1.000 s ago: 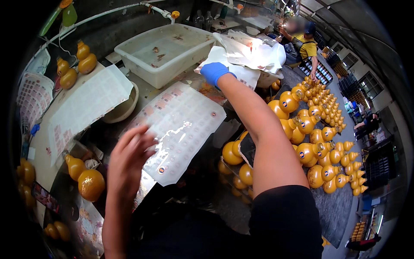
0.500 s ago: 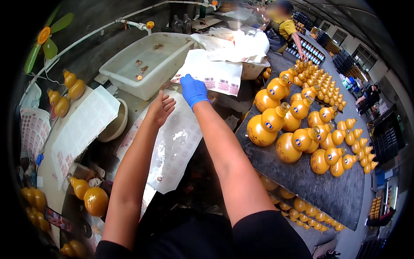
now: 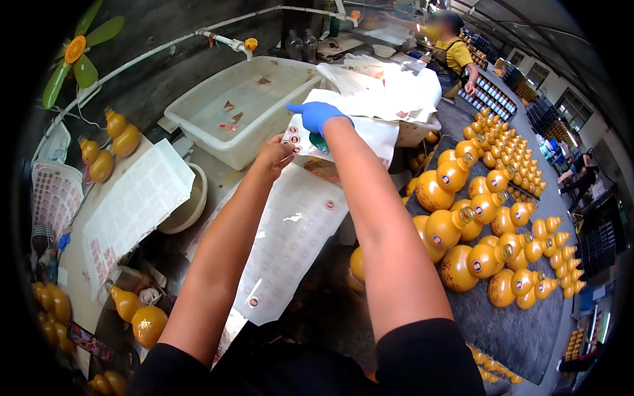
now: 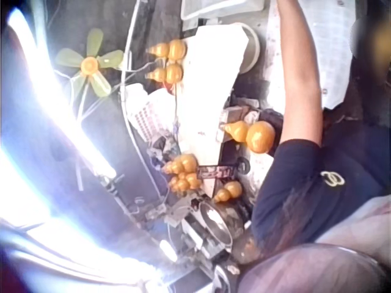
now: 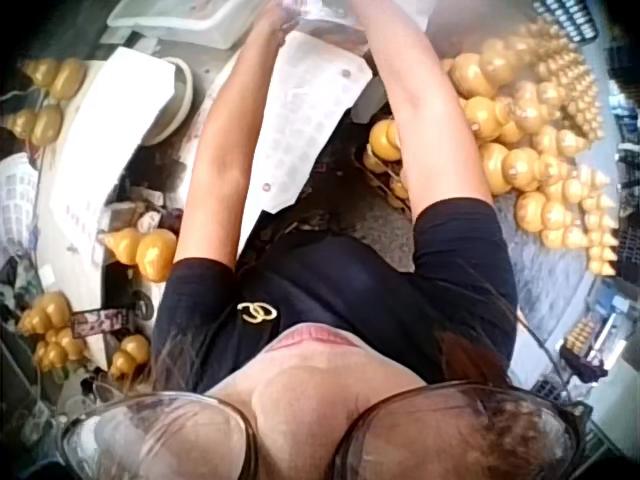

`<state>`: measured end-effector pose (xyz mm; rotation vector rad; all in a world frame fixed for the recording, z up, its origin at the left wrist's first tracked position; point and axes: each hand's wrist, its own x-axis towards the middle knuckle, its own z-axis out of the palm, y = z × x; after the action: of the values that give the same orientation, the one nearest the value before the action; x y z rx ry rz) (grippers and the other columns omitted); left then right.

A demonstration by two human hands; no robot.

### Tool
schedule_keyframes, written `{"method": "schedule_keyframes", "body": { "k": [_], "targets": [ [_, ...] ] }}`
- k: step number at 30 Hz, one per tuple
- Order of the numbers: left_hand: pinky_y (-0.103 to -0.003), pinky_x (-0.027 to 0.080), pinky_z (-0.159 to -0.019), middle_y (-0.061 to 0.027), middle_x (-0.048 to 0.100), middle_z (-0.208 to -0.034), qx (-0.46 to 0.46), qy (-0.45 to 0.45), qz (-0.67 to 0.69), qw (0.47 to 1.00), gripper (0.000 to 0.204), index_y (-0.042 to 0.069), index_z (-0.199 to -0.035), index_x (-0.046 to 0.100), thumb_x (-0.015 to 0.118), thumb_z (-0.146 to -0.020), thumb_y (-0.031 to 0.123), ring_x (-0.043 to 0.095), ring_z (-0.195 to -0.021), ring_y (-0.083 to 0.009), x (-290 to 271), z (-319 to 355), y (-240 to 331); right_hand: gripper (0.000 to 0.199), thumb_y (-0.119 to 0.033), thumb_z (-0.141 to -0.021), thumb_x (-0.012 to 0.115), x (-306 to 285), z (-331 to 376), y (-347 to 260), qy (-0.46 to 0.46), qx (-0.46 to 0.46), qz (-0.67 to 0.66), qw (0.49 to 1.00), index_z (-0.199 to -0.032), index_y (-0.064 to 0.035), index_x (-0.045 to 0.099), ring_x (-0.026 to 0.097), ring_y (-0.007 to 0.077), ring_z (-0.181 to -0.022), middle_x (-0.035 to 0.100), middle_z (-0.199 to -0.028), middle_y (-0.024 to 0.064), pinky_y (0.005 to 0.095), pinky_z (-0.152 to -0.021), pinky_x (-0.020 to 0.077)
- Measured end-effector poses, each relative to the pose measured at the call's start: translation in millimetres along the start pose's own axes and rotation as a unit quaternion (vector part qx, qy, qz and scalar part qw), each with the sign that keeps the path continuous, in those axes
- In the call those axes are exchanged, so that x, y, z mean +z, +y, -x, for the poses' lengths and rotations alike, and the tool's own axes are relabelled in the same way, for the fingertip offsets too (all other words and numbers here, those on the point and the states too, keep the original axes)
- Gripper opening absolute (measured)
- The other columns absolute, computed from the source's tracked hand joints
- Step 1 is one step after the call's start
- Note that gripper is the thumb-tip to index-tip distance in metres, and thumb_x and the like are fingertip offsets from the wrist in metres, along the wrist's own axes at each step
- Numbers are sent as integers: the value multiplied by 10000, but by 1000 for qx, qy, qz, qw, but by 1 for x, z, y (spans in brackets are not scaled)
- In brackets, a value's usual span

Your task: The person scrubs the surface of a yellow gourd with a green sponge while wearing blue gloves. They repeatedly rinse the sponge in a basin of water and wipe the gourd, occasionally rotating it to clean different sides. The person also handles a small sticker and a piece of paper during the process.

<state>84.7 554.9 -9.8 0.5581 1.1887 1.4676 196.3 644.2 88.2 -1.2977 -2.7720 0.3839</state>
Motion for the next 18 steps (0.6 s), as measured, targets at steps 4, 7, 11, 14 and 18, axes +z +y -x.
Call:
{"method": "schedule_keyframes", "body": {
  "k": [4, 7, 11, 14, 18],
  "targets": [
    [-257, 470, -587, -45, 640, -864, 33, -23, -78, 996, 238, 54, -1029, 626, 624, -793, 85, 586, -685, -132, -9, -21, 7, 386, -151, -879, 454, -3, -34, -8, -56, 13, 82, 995, -1206, -280, 614, 618, 305, -982, 629, -1143, 134, 390, -874, 475],
    [-272, 474, -580, -47, 634, -794, 28, 4, -161, 987, 232, 32, -913, 667, 642, -848, 253, 593, -682, -147, 1, -19, 21, 268, -244, -878, 509, -3, -41, -3, -88, -15, 91, 992, -1107, -216, 646, 620, 310, -959, 646, -1097, 114, 385, -830, 483],
    [-294, 482, -549, -63, 647, -727, 74, -2, -245, 967, 244, 7, -883, 705, 645, -862, 243, 589, -596, -153, 7, -38, 30, 275, -263, -879, 522, -4, -46, 11, -91, -89, 88, 988, -1111, -174, 641, 612, 314, -969, 646, -1086, 126, 387, -846, 475],
    [-310, 488, -537, -79, 652, -673, 142, -14, -285, 948, 198, 7, -875, 714, 640, -854, 190, 601, -554, -162, 1, -53, 20, 278, -269, -882, 520, 0, -47, 23, -83, -126, 77, 986, -1103, -148, 638, 607, 316, -977, 645, -1083, 134, 389, -858, 469],
    [-324, 498, -544, -101, 655, -653, 232, 14, -311, 921, 164, 4, -867, 710, 619, -849, 139, 625, -542, -182, 11, -36, 13, 272, -265, -883, 513, 11, -58, 44, -82, -129, -2, 988, -1085, -140, 645, 609, 316, -977, 645, -1083, 142, 393, -867, 466]
  ]
}}
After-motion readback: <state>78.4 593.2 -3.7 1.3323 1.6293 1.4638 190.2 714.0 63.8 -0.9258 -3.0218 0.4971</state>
